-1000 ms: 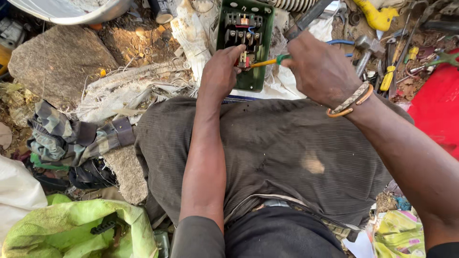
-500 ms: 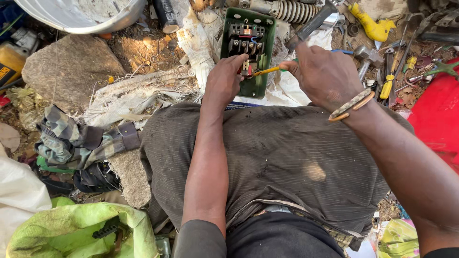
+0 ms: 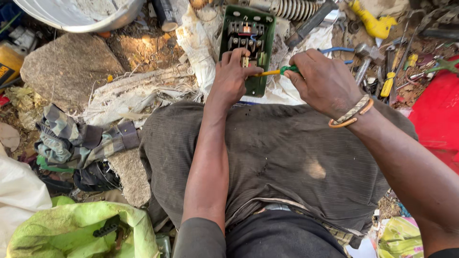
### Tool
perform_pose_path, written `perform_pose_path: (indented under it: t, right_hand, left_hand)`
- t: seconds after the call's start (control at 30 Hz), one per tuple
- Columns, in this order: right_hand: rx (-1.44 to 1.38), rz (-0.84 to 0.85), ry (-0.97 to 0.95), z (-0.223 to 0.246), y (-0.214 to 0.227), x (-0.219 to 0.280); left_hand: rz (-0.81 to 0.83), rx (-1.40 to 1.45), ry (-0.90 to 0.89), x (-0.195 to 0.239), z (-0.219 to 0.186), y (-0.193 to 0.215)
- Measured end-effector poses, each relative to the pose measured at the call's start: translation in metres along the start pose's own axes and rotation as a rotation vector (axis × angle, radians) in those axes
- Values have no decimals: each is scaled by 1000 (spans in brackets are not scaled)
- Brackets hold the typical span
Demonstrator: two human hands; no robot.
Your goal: The person disassembles a green electrical component using a screwdriver and pliers. They remove a small black part, manipulate it, and then reassemble the device, tightening screws and adjusting internal parts.
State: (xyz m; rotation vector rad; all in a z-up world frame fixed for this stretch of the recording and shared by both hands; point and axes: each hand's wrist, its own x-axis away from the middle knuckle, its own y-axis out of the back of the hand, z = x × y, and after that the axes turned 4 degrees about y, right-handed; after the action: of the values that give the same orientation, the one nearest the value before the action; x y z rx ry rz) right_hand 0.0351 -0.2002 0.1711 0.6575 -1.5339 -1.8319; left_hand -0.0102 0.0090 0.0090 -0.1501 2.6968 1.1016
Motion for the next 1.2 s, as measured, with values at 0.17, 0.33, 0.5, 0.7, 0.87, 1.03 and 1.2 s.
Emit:
perform_pose_path:
  t: [0.17, 0.33, 0.5, 0.7, 0.87, 1.03, 1.2]
  right_hand:
    - [34, -63, 56, 0, -1, 7]
    - [20, -51, 28, 0, -8, 6]
    - [14, -55, 51, -3, -9, 7]
    - [33, -49, 60, -4, -8, 5]
    - [-1, -54, 64, 0, -6, 3]
    - [60, 43, 42, 0, -3, -2]
    - [102, 56, -11, -1, -5, -8]
  left_hand:
    - [70, -40, 37, -2, 3, -4]
    - [52, -1, 66, -1, 4, -5]
    - [86, -10, 84, -2, 4, -4]
    - [75, -12, 76, -2, 3, -4]
    - [89, -9, 92, -4, 3, -2]
    - [97, -3, 81, -4, 4, 0]
    - [47, 8, 47, -3, 3, -1]
